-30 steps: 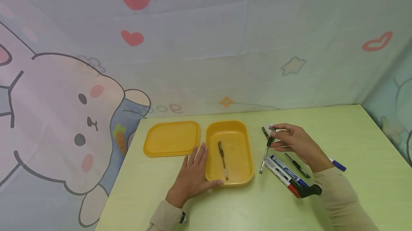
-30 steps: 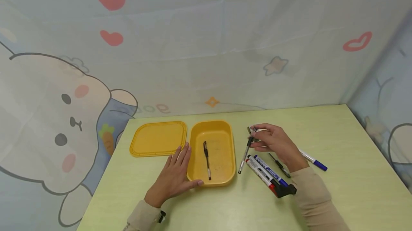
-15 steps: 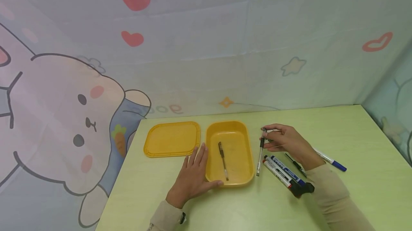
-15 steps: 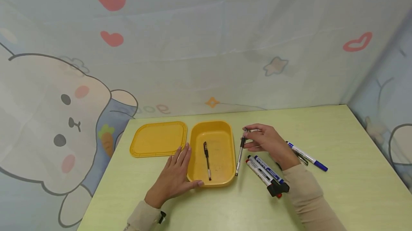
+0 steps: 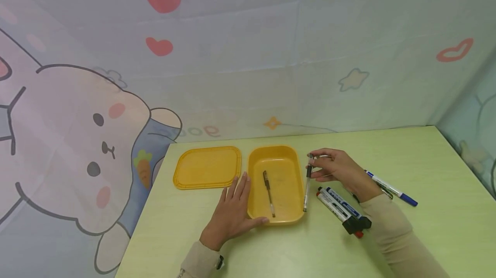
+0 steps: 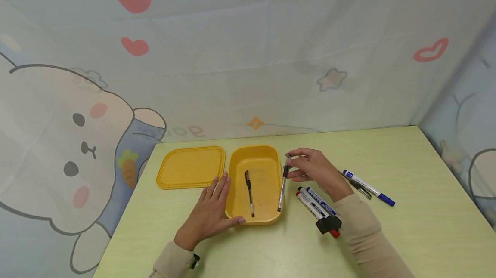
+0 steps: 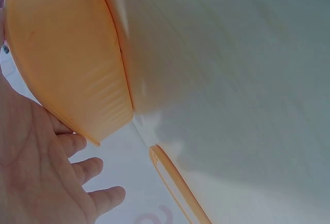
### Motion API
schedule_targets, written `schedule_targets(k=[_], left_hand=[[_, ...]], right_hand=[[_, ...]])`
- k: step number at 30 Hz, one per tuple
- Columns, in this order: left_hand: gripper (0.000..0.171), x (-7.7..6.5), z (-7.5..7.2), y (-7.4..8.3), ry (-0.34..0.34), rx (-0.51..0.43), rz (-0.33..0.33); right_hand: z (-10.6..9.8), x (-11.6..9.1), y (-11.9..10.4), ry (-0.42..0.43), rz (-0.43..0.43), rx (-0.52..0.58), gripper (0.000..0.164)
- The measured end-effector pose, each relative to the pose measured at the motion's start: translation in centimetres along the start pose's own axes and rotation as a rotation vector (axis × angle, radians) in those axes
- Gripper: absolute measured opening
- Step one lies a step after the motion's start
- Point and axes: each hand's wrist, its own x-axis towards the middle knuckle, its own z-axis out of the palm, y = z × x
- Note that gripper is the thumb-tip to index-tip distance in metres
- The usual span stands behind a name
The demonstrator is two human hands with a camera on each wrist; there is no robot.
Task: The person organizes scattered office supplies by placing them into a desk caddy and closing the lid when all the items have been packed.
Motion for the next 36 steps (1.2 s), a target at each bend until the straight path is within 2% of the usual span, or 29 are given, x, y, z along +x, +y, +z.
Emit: schedule_targets(k=[10, 36], left_hand=[[0.119, -0.1, -0.1, 0.0, 0.000, 0.004, 0.004], [0.120, 0.0, -0.1, 0.0, -0.014, -0.008, -0.004]], right_hand=[[0.3, 0.3, -0.2, -0.039, -0.010, 0.003, 0.058], [1.4, 1.7, -0.1, -0.115, 0.043, -0.008, 0.058]])
